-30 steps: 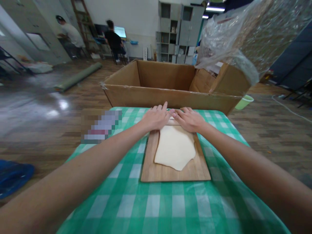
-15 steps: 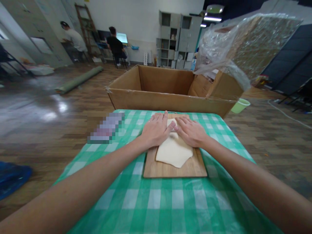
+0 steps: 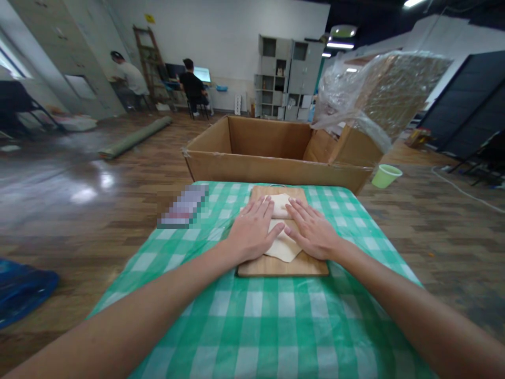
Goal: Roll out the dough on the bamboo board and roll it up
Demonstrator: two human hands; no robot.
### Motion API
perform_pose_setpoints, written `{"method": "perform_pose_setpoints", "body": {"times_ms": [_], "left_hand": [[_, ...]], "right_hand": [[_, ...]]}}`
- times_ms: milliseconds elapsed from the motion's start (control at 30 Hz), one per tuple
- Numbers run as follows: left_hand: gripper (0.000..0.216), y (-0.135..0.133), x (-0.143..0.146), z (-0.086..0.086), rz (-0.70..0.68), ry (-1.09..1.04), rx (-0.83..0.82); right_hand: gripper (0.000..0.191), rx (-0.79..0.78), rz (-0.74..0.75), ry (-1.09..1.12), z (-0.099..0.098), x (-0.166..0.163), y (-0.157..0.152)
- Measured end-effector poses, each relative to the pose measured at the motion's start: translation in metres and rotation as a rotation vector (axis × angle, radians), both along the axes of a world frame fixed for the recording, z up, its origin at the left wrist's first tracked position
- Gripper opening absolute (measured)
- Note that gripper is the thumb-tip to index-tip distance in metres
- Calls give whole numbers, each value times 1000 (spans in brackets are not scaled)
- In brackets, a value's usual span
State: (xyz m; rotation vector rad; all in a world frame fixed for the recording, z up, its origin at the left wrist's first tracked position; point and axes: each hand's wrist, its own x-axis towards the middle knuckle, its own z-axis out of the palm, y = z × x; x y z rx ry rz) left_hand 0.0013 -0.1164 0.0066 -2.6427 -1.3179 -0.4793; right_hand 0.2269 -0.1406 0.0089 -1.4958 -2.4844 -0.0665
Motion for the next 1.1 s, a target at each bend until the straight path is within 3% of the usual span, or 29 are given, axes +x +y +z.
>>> {"method": "perform_pose_setpoints", "body": {"times_ms": [200,600,700,833,967,1100], "left_hand": [[75,-32,-6,-3,-14,-1,27],[78,-65,-15,-2,-44,-33,-23],[76,-66,-15,1,-51,-42,-47],[74,-65,-17,9,-74,-44,-82],[73,-64,-20,18,-75,-57,-117],[51,-34,-19,26,-99,-126,-183]], "right_hand": [[85,-18,18,21,2,-3,-30],[88,25,107,63,0,-1,-66],[78,7,90,126,12,0,-51],[67,16,26,189,25,-11,1],[62,64,76,37,17,-26,39],[57,80,99,-101,2,-30,42]]}}
